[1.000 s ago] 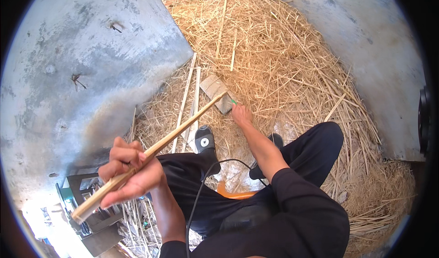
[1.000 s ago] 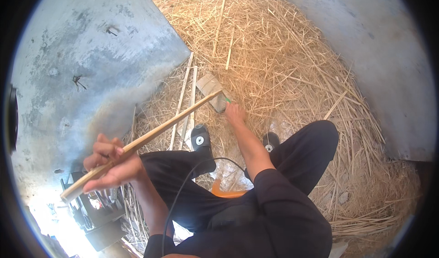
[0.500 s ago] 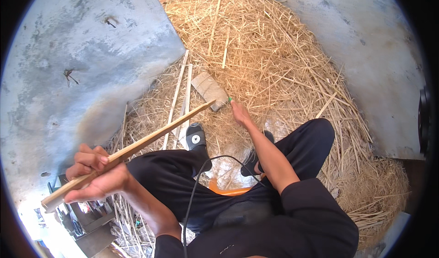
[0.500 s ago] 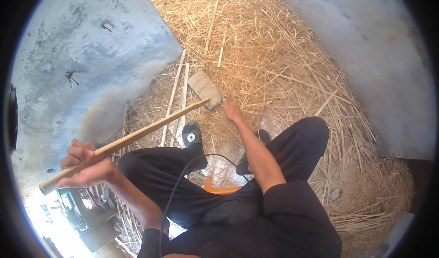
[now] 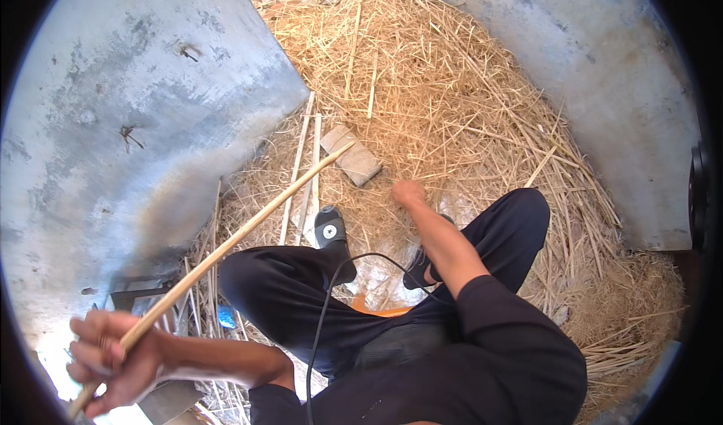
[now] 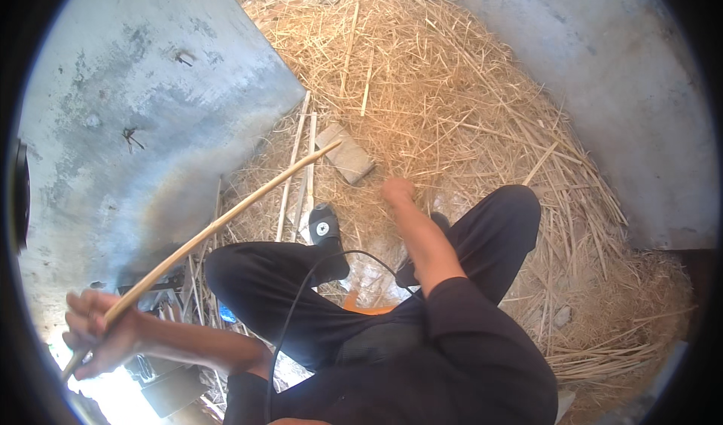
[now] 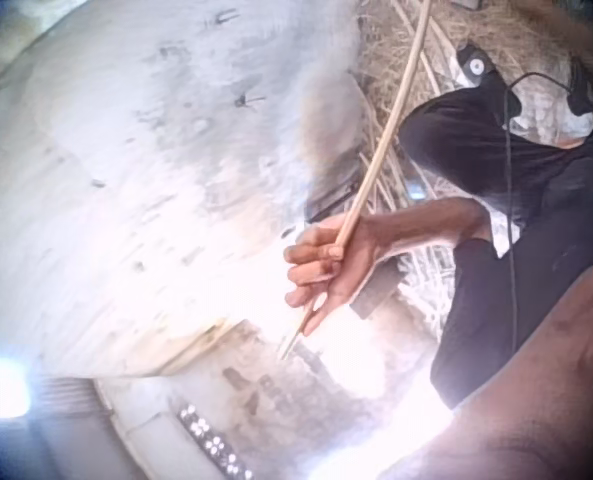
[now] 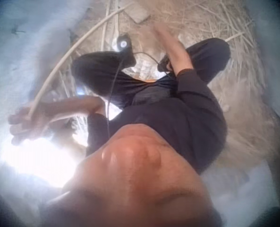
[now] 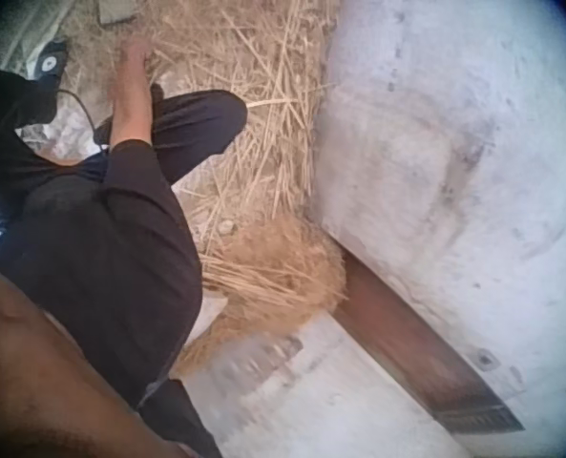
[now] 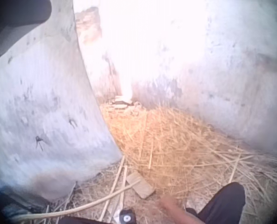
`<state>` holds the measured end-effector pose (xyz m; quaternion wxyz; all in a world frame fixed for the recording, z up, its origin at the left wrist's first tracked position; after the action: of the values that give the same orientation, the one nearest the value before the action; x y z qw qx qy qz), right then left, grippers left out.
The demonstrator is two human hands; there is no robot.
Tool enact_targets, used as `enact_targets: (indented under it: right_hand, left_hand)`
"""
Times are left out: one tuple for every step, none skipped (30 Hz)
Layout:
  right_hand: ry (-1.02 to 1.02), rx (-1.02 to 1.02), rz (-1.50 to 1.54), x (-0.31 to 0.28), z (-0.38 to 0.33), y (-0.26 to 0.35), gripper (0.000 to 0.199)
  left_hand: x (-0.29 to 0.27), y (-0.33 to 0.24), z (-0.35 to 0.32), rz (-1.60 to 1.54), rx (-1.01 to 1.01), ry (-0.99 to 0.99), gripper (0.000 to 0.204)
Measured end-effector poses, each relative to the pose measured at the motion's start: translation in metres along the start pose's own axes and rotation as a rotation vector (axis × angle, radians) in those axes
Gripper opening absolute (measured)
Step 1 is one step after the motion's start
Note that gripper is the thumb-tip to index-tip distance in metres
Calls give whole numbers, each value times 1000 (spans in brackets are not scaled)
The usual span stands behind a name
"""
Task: The person peels the bark off a long wooden stick by hand, pulling strips away to reveal the lighter wood beneath.
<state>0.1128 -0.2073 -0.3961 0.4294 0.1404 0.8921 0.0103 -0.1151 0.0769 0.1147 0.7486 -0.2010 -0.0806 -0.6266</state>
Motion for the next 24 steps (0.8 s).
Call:
enact_targets:
  right_hand:
    - [-29, 16, 90, -5, -5, 5, 44]
    - [-58, 40, 170, -12, -12, 3, 44]
    - [-90, 71, 242, -19, -20, -4, 43]
    - [-158, 69, 313, -29, -24, -8, 43]
    - [-230, 70, 384, -42, -28, -9, 45]
    - [-297, 60, 455, -54, -37, -6, 46]
    - [-248, 3, 526, -68, -56, 1, 47]
    - [-197, -57, 603, -88, -82, 9, 48]
    - [-158, -112, 671, -106, -103, 19, 50]
    - [-161, -312, 723, -111, -123, 28, 47]
    - [-165, -507, 744, -112, -149, 36, 46]
    - [-141, -546, 705, -111, -168, 42, 45]
    - [-115, -583, 669, -111, -184, 47, 43]
    - [-111, -611, 686, -109, -197, 48, 42]
    - [-108, -647, 710, -108, -209, 51, 40]
    - [-104, -684, 735, -107, -221, 55, 39]
    - [-107, -684, 751, -112, -235, 58, 38]
    - [-111, -681, 759, -117, -250, 60, 37]
    - [-115, -678, 767, -120, -257, 63, 36]
    - [-157, -697, 770, -116, -258, 65, 35]
    - [-170, -667, 726, -112, -255, 65, 36]
    - [-182, -638, 681, -109, -250, 65, 36]
    - [-201, -611, 639, -107, -242, 67, 37]
    - [-98, -500, 572, -99, -222, 64, 39]
  left_hand:
    - [-5, -7, 5, -8, 12, 8, 54]
    - [-10, -13, 9, -18, 23, 12, 54]
    - [-9, -15, 12, -28, 34, 14, 54]
    - [-6, -13, 6, 116, 41, -24, 53]
    - [7, -4, 0, 255, 47, -62, 52]
    - [20, 13, -9, 350, 40, -191, 55]
    - [33, 33, -23, 640, 104, -164, 57]
    - [13, 44, -32, 334, 5, -22, 59]
    - [43, 65, -56, 882, 107, -141, 60]
    - [37, 83, -78, 627, 27, -128, 61]
    - [32, 102, -100, 483, -30, -140, 63]
    - [32, 117, -115, 334, -85, -154, 65]
    - [34, 121, -115, 294, -67, -128, 66]
    - [32, 120, -116, 261, -52, -97, 66]
    - [30, 119, -114, 229, -32, -59, 67]
    - [34, 117, -118, 270, -40, -95, 68]
    - [32, 114, -117, 229, -18, -65, 68]
    - [29, 108, -120, 188, 1, -44, 69]
    - [28, 105, -120, 148, 19, -22, 69]
    - [34, 104, -125, 201, 38, -24, 71]
    - [39, 104, -130, 229, 25, -33, 71]
    - [43, 105, -135, 257, 12, -42, 70]
    - [45, 106, -136, 279, 3, -50, 69]
    - [43, 106, -137, 240, -9, -27, 70]
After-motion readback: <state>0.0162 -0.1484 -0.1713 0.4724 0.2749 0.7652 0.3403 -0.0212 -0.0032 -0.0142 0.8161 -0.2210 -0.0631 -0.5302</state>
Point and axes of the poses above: each hand's wrist, its own z-axis towards the middle knuckle, its own x-axis out of the palm, y = z × x, the point moved 2 cm from there along z, towards the middle knuckle, and after that the axes turned 14 degrees about x, right-handed, at the moved point
